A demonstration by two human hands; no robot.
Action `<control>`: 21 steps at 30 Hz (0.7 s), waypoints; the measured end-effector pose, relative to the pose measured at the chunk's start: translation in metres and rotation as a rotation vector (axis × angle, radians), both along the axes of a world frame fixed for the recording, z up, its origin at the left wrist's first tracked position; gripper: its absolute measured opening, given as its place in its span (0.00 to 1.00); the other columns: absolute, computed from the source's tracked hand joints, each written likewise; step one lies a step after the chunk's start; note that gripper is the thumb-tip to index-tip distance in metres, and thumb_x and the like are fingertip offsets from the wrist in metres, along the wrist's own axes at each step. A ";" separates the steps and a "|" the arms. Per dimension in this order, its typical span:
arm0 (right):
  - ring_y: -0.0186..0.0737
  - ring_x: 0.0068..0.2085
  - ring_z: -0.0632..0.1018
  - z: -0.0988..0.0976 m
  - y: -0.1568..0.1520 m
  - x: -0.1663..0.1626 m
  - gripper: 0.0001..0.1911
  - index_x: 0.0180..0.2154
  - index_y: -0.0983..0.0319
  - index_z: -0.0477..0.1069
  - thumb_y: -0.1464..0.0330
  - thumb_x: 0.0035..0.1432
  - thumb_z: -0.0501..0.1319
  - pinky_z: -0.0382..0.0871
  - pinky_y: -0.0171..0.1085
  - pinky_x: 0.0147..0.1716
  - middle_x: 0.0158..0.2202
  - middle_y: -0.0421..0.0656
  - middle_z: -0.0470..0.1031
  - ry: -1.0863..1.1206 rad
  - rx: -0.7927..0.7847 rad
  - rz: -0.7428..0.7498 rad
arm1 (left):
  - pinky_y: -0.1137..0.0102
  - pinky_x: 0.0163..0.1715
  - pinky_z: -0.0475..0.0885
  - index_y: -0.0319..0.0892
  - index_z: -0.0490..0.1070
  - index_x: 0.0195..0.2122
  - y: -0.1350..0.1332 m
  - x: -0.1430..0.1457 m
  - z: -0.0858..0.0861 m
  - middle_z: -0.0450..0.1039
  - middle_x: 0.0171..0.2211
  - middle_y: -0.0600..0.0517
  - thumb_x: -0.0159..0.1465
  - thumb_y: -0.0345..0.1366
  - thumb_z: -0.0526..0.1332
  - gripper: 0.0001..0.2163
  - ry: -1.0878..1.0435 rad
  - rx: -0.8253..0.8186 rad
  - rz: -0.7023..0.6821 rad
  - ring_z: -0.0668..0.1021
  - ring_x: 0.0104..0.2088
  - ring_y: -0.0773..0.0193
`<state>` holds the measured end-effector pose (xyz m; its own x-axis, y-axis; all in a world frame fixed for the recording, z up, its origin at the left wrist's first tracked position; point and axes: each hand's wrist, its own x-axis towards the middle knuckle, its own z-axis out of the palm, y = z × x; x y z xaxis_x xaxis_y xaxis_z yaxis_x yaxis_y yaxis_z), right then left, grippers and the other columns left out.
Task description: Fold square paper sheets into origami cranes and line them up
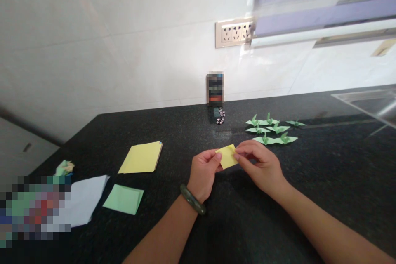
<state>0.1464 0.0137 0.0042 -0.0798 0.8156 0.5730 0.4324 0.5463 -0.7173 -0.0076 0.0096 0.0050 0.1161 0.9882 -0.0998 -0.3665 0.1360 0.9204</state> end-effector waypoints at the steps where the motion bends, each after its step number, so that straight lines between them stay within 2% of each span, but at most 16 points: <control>1: 0.35 0.31 0.73 -0.001 0.001 0.000 0.03 0.32 0.61 0.69 0.70 0.52 0.60 0.69 0.33 0.27 0.33 0.43 0.71 0.055 -0.064 0.013 | 0.71 0.30 0.71 0.35 0.74 0.34 0.000 0.000 0.001 0.76 0.28 0.48 0.56 0.37 0.61 0.10 0.018 -0.014 -0.008 0.77 0.27 0.66; 3: 0.34 0.29 0.72 -0.003 0.002 -0.001 0.05 0.33 0.61 0.68 0.68 0.52 0.61 0.69 0.32 0.25 0.32 0.42 0.70 0.152 -0.191 0.044 | 0.71 0.30 0.71 0.34 0.74 0.33 -0.001 0.000 0.002 0.76 0.26 0.48 0.55 0.36 0.62 0.10 0.049 -0.043 -0.027 0.76 0.26 0.67; 5: 0.34 0.29 0.72 -0.004 0.003 -0.001 0.06 0.32 0.61 0.68 0.67 0.51 0.61 0.68 0.32 0.25 0.32 0.42 0.69 0.194 -0.243 0.077 | 0.71 0.31 0.72 0.34 0.74 0.33 -0.002 0.000 0.002 0.76 0.26 0.48 0.54 0.37 0.63 0.10 0.059 -0.055 -0.050 0.76 0.27 0.67; 10: 0.36 0.33 0.73 0.002 0.001 -0.001 0.03 0.31 0.61 0.72 0.69 0.53 0.60 0.68 0.34 0.29 0.33 0.43 0.71 0.146 -0.166 0.151 | 0.71 0.31 0.71 0.34 0.74 0.31 -0.002 -0.002 0.003 0.75 0.26 0.49 0.53 0.37 0.63 0.10 0.066 -0.044 -0.102 0.76 0.27 0.67; 17: 0.34 0.34 0.73 0.002 0.000 0.003 0.10 0.39 0.56 0.74 0.72 0.55 0.59 0.67 0.32 0.30 0.34 0.42 0.73 0.146 -0.145 0.194 | 0.72 0.31 0.71 0.34 0.73 0.32 -0.002 -0.004 0.010 0.75 0.27 0.49 0.55 0.38 0.61 0.11 0.093 -0.003 -0.170 0.76 0.27 0.67; 21: 0.32 0.32 0.72 0.001 0.000 0.006 0.14 0.41 0.53 0.74 0.74 0.55 0.58 0.66 0.31 0.28 0.34 0.41 0.72 0.146 -0.120 0.224 | 0.72 0.29 0.70 0.34 0.73 0.30 -0.002 -0.004 0.012 0.74 0.24 0.49 0.55 0.39 0.61 0.11 0.078 0.005 -0.174 0.75 0.26 0.67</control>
<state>0.1522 0.0133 0.0053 -0.1898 0.8498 0.4918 0.1983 0.5238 -0.8285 -0.0115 0.0071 0.0172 0.2777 0.9543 -0.1103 -0.2654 0.1866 0.9459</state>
